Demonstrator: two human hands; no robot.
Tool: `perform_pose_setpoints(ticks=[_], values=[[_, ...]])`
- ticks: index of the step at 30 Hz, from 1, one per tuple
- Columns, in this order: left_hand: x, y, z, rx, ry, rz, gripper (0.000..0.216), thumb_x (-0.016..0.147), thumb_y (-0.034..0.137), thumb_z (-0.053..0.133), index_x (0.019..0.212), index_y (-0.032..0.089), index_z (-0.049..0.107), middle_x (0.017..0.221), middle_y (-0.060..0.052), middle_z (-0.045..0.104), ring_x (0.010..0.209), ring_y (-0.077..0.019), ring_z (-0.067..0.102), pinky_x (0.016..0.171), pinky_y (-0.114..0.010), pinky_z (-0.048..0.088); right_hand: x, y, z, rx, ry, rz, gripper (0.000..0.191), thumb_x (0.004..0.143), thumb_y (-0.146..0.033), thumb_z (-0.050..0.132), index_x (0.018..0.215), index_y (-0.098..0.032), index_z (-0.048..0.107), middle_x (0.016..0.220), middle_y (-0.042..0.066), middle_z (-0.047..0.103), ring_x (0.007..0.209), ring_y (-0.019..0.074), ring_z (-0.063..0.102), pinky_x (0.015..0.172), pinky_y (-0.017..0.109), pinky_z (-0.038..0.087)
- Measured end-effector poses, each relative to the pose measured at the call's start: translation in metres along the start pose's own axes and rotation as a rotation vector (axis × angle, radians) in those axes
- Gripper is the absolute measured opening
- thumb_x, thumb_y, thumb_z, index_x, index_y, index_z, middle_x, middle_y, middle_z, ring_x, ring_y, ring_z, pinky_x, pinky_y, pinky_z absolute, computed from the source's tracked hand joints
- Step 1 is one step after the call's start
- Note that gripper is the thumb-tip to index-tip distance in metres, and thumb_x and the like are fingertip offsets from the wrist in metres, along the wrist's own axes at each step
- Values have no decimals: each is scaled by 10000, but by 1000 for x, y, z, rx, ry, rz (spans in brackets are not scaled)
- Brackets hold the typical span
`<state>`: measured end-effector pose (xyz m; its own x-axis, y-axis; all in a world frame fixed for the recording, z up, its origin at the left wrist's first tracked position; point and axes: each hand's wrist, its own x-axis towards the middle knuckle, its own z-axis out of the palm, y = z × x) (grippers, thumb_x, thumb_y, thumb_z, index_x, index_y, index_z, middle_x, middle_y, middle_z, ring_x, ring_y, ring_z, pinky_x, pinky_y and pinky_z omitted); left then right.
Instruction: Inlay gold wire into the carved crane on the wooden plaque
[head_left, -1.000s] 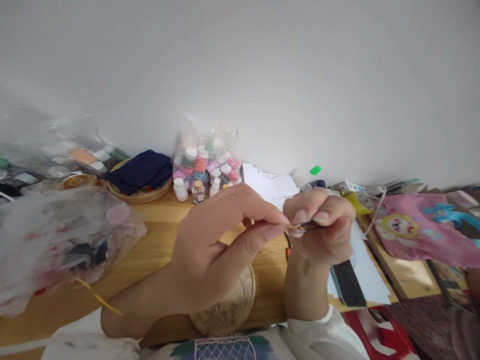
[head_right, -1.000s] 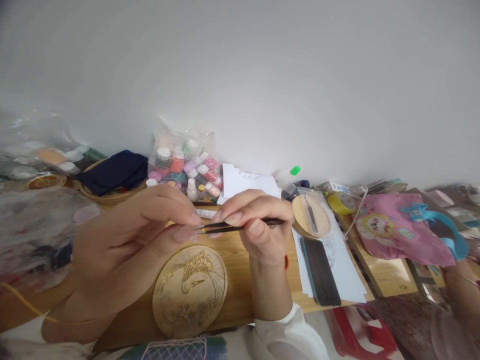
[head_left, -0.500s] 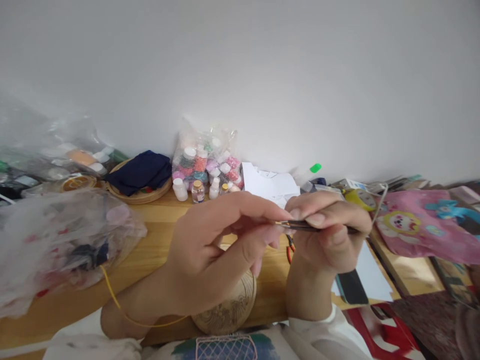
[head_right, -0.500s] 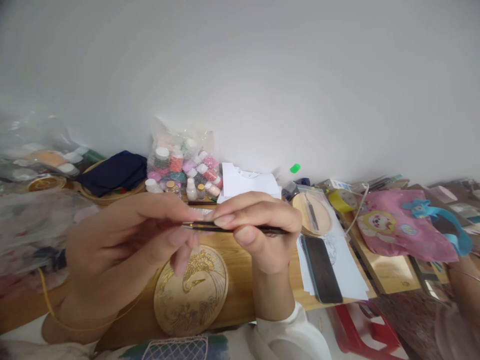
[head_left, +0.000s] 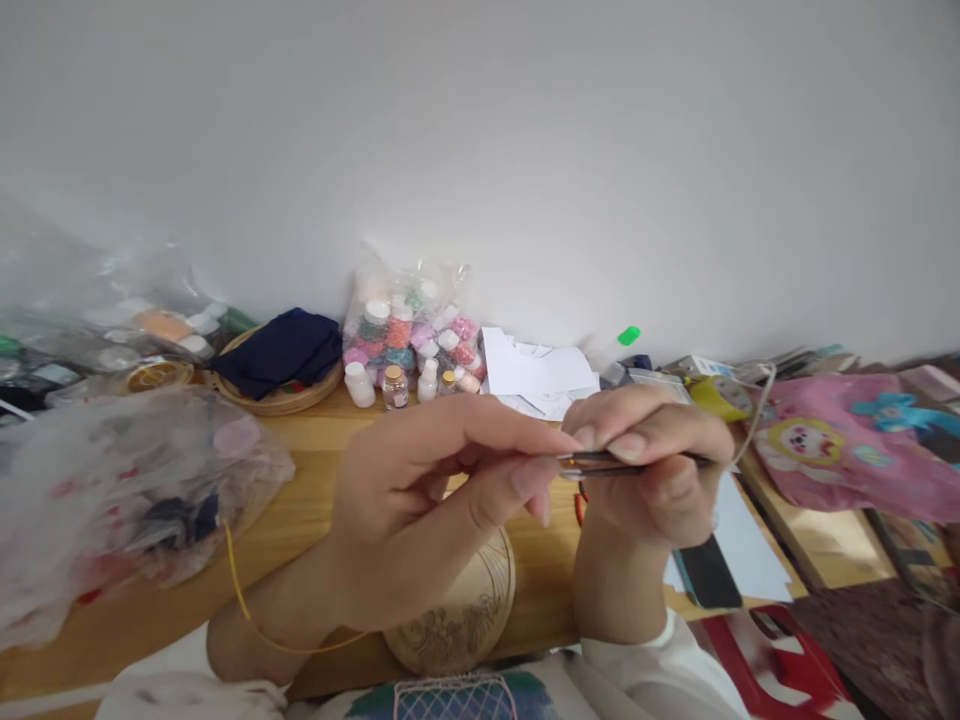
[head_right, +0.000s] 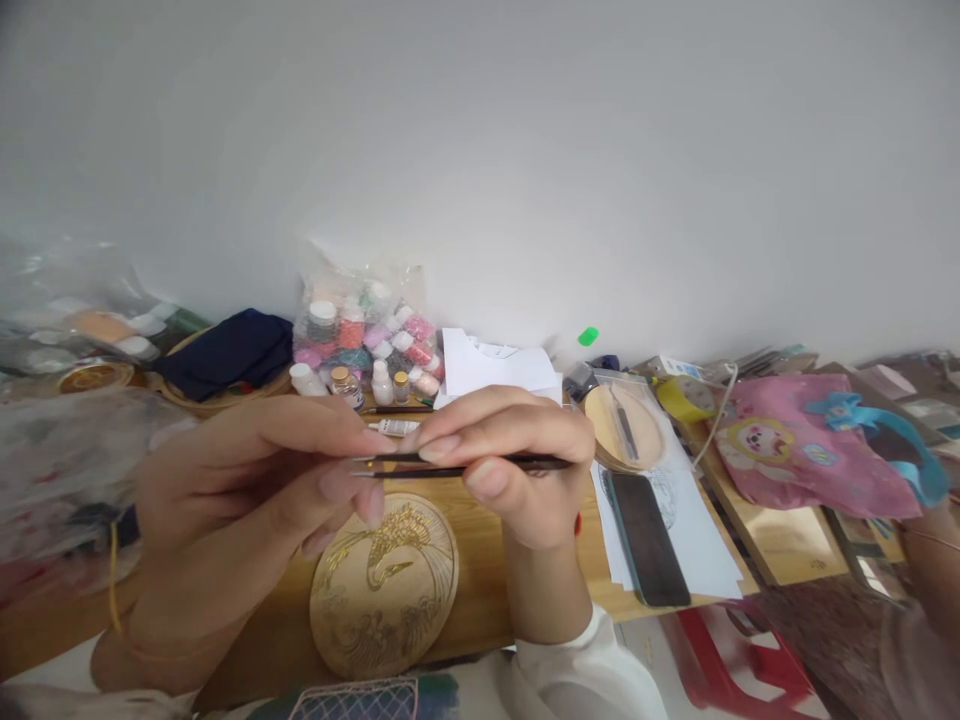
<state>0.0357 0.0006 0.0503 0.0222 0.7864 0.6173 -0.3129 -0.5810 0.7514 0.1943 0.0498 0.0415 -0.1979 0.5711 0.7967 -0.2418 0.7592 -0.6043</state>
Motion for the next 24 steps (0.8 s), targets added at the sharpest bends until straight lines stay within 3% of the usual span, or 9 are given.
perform_pose_setpoints(ticks=[8, 12, 17, 24], values=[[1, -1, 0, -63, -19, 4, 230, 856, 18, 633, 990, 159, 757, 669, 8, 701, 566, -60, 643, 397, -81, 446, -1, 1, 2, 33, 17, 7, 167, 911, -383, 637, 950, -333, 791, 768, -1, 761, 463, 109, 594, 447, 251, 568], [1, -1, -1, -57, 6, -14, 236, 852, 32, 655, 1002, 178, 762, 696, 8, 721, 489, -48, 600, 384, -106, 453, 0, -1, 2, 48, 21, 0, 163, 911, -347, 647, 954, -292, 795, 777, 7, 763, 523, 111, 633, 510, 252, 603], [2, -1, -6, 9, -61, 49, 228, 857, 20, 636, 1013, 131, 761, 710, -19, 725, 517, -76, 622, 432, -149, 498, 1, -1, 1, 46, 3, -34, 170, 919, -339, 636, 963, -288, 792, 773, 10, 765, 590, 132, 692, 515, 258, 608], [0, -3, -6, 199, 10, 134, 130, 802, 190, 793, 921, 175, 744, 718, 6, 709, 563, -73, 611, 515, -168, 519, 0, -4, 2, 105, -24, -36, 153, 904, -249, 665, 983, -212, 791, 817, 24, 778, 699, 124, 727, 625, 228, 631]])
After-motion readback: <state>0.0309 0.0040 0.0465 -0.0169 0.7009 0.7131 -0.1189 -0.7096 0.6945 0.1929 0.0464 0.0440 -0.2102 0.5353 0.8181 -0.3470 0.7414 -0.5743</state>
